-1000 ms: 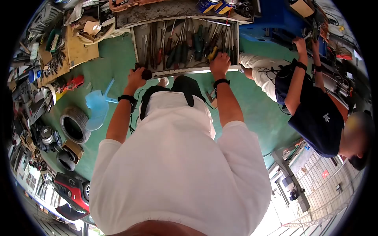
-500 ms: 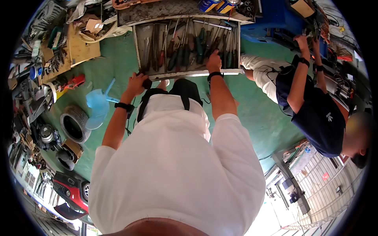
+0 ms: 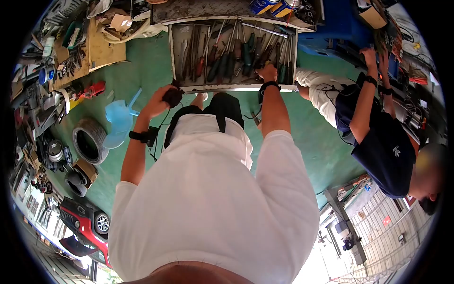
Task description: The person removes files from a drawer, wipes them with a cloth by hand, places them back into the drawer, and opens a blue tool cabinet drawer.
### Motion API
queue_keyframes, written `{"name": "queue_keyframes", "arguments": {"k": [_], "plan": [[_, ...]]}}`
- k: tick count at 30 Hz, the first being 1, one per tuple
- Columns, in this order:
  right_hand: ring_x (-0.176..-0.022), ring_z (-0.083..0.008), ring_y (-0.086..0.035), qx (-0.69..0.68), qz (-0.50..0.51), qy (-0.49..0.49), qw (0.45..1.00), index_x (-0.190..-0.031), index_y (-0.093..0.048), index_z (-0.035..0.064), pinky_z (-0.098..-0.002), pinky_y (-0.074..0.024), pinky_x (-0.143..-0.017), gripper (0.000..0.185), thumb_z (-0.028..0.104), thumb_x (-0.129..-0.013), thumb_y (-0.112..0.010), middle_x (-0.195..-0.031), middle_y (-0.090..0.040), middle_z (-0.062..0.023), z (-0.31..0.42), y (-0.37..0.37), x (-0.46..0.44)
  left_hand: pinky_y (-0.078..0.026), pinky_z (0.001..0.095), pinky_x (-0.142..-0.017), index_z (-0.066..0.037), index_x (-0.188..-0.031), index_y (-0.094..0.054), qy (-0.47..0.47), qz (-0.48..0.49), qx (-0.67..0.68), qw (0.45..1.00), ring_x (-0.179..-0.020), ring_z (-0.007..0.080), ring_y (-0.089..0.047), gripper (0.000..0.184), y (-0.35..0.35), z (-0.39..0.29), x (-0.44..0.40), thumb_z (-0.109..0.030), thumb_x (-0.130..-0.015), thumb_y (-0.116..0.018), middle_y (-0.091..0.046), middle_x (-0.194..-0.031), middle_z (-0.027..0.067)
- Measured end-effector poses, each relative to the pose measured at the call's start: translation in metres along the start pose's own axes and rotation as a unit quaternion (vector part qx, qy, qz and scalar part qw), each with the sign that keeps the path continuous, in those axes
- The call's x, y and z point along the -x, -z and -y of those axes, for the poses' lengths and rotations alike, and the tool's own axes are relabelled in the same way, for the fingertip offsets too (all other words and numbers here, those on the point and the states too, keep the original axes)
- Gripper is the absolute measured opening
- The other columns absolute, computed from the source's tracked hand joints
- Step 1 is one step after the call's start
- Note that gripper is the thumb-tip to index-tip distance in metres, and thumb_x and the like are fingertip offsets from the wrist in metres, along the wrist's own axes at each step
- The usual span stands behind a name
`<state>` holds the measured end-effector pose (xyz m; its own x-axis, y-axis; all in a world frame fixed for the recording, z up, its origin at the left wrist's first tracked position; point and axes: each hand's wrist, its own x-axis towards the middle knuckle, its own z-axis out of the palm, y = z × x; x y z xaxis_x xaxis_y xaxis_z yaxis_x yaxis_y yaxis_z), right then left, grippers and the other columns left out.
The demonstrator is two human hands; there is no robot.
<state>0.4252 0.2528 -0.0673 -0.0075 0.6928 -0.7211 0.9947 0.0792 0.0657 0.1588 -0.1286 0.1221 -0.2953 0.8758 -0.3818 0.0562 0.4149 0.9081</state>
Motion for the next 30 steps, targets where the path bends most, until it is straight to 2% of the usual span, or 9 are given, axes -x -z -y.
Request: {"name": "queue_keyframes", "arguments": {"k": [3,9,11,19,21,24,26,28,30], "plan": [[-0.086,-0.0267,-0.070,-0.055,0.026,0.020,0.998,-0.080,-0.070,-0.0026,-0.0384,-0.0590,-0.071,0.048,0.044,-0.074,-0.080,-0.095,-0.071,-0.0171,-0.005,0.008,0.003,-0.046,0.0335,-0.060,-0.003,-0.108,-0.059,0.045,0.023,0.051,0.997,-0.070,0.0211,-0.056,0.050,0.010,0.008,-0.003,0.009,-0.060,-0.050,-0.060,-0.076,0.0113],[-0.083,-0.0232,-0.068,-0.152,-0.022,-0.025,0.988,-0.089,-0.069,-0.0023,-0.0352,-0.0569,-0.069,0.046,0.041,-0.073,-0.076,-0.094,-0.070,-0.0155,-0.006,-0.002,0.013,-0.046,0.0321,-0.063,-0.003,-0.109,-0.059,-0.003,0.015,0.025,1.000,-0.074,0.0215,-0.057,0.050,0.020,0.010,-0.008,0.010,-0.061,-0.051,-0.062,-0.084,0.0106],[-0.104,-0.0325,-0.066,-0.151,-0.013,-0.035,0.988,-0.108,-0.066,-0.0026,-0.0415,-0.0542,-0.085,0.059,0.041,-0.070,-0.076,-0.107,-0.069,-0.0207,-0.006,-0.007,0.008,-0.046,0.0307,-0.066,-0.005,-0.111,-0.059,0.024,0.021,0.015,0.999,-0.079,0.0199,-0.056,0.051,0.021,0.012,-0.008,0.010,-0.062,-0.053,-0.061,-0.089,0.0082],[-0.102,-0.0371,-0.066,-0.188,0.038,-0.005,0.981,-0.103,-0.070,-0.0045,-0.0425,-0.0508,-0.088,0.063,0.052,-0.074,-0.068,-0.106,-0.070,-0.0211,-0.001,0.011,0.051,-0.047,0.0329,-0.075,-0.008,-0.116,-0.059,0.012,0.054,0.010,0.998,-0.087,0.0214,-0.057,0.054,0.018,-0.012,-0.011,0.009,-0.065,-0.058,-0.060,-0.098,0.0068],[-0.103,-0.0377,-0.066,-0.116,-0.048,0.023,0.992,-0.107,-0.069,-0.0054,-0.0437,-0.0500,-0.090,0.068,0.056,-0.077,-0.064,-0.109,-0.069,-0.0225,-0.007,0.001,0.052,-0.047,0.0335,-0.080,-0.008,-0.117,-0.059,0.093,0.086,0.040,0.991,-0.092,0.0223,-0.057,0.055,0.018,-0.005,-0.014,0.009,-0.065,-0.058,-0.060,-0.100,0.0069],[-0.107,-0.0387,-0.064,-0.140,-0.020,0.013,0.990,-0.111,-0.068,-0.0060,-0.0441,-0.0487,-0.092,0.072,0.058,-0.079,-0.061,-0.110,-0.068,-0.0246,-0.013,-0.009,0.060,-0.049,0.0309,-0.077,-0.008,-0.118,-0.058,0.005,0.061,-0.019,0.998,-0.091,0.0197,-0.058,0.057,0.012,0.017,-0.018,0.012,-0.065,-0.055,-0.060,-0.101,0.0062],[-0.098,-0.0355,-0.068,-0.179,0.003,0.019,0.984,-0.104,-0.069,-0.0062,-0.0417,-0.0534,-0.083,0.069,0.057,-0.079,-0.062,-0.103,-0.070,-0.0230,-0.026,-0.019,0.063,-0.048,0.0323,-0.075,-0.008,-0.117,-0.059,0.029,0.092,0.017,0.995,-0.089,0.0215,-0.059,0.056,0.011,0.012,-0.025,0.011,-0.065,-0.054,-0.062,-0.100,0.0091],[-0.062,-0.0224,-0.064,-0.223,0.078,0.008,0.972,-0.089,-0.067,-0.0010,-0.0344,-0.0510,-0.056,0.052,0.049,-0.078,-0.066,-0.078,-0.068,-0.0136,-0.024,-0.010,0.100,-0.048,0.0336,-0.073,-0.008,-0.116,-0.059,0.058,0.127,0.053,0.989,-0.087,0.0234,-0.060,0.054,0.007,0.000,-0.026,0.009,-0.065,-0.053,-0.063,-0.098,0.0119],[-0.064,-0.0213,-0.062,-0.226,0.101,0.013,0.969,-0.093,-0.063,-0.0005,-0.0332,-0.0513,-0.056,0.047,0.044,-0.079,-0.068,-0.080,-0.065,-0.0107,-0.031,-0.015,0.114,-0.049,0.0320,-0.078,-0.008,-0.117,-0.058,0.093,0.126,0.084,0.984,-0.094,0.0204,-0.059,0.056,0.006,-0.006,-0.031,0.008,-0.064,-0.056,-0.063,-0.105,0.0088]]}}
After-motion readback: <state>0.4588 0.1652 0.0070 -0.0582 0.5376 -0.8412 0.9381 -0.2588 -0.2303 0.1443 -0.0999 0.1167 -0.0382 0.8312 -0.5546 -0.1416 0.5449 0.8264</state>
